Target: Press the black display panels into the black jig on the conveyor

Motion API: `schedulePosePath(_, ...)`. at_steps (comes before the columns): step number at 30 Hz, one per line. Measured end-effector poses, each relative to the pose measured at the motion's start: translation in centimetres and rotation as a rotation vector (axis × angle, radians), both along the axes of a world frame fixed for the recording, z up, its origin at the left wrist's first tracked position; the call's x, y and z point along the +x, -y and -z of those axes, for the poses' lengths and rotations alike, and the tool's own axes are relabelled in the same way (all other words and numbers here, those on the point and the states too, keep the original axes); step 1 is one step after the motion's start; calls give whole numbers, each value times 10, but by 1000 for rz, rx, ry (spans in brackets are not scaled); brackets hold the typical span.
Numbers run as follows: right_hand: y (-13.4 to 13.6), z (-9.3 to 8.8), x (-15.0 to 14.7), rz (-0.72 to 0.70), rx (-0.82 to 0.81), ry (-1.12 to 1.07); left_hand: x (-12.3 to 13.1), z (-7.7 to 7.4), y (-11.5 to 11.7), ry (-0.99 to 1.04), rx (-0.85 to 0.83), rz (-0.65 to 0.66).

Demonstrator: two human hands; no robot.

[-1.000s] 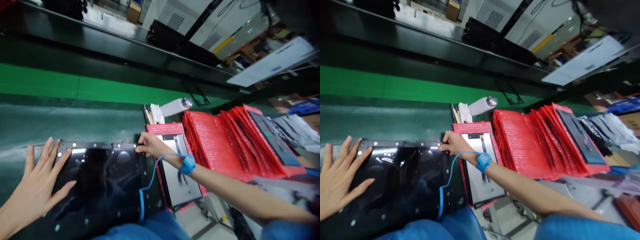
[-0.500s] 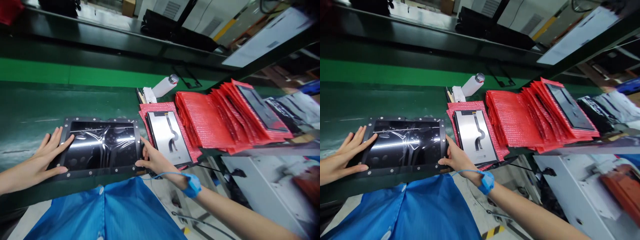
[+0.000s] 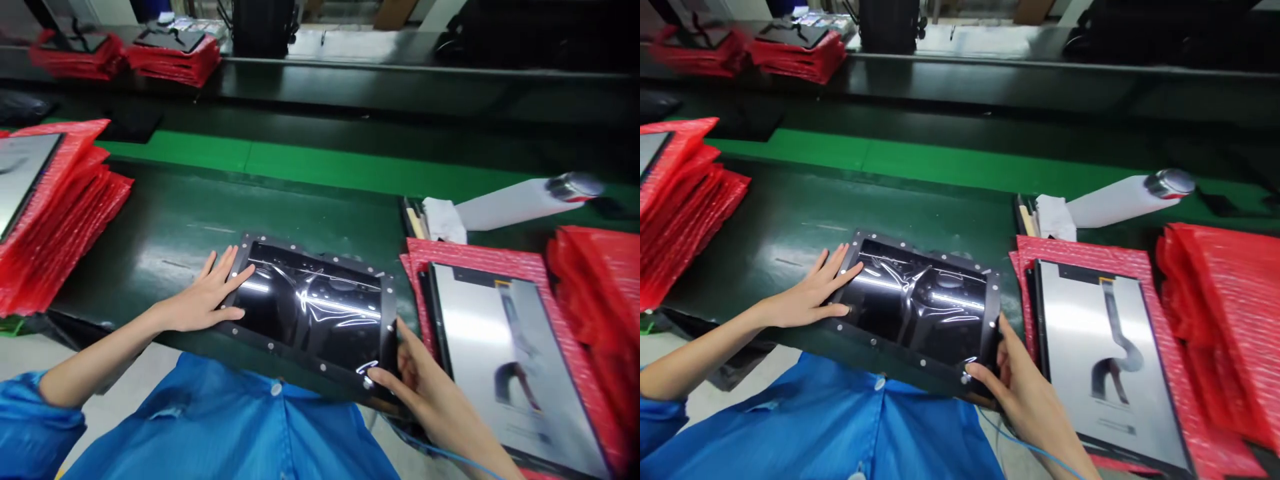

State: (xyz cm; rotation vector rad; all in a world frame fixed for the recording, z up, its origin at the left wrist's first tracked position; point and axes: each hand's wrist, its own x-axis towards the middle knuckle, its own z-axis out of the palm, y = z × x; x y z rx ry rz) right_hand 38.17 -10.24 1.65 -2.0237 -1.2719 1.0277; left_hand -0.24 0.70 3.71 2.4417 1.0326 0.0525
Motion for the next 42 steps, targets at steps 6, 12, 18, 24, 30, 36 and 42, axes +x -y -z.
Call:
schedulePosePath(6,9,18,10,-194,37,61,-5,0,-4,-33,-11,10)
schedulePosePath(12,6,17,10,-261,13,39,-5,0,-3,-17,-45,-8)
schedulePosePath(18,1,15,7,-240,26,37,-7,0,-5,-8,-83,8)
schedulePosePath(24,0,18,5,-265,21,55,-9,-9,-11,5,-168,60)
schedulePosePath(30,-8,6,13,-362,2,211,7,2,7,-53,-21,-87)
schedulePosePath(36,-68,-45,-13,-559,380,709,24,30,32,-22,327,-268)
schedulePosePath(42,-119,-34,-56,-736,472,339,24,38,34,-48,529,-303)
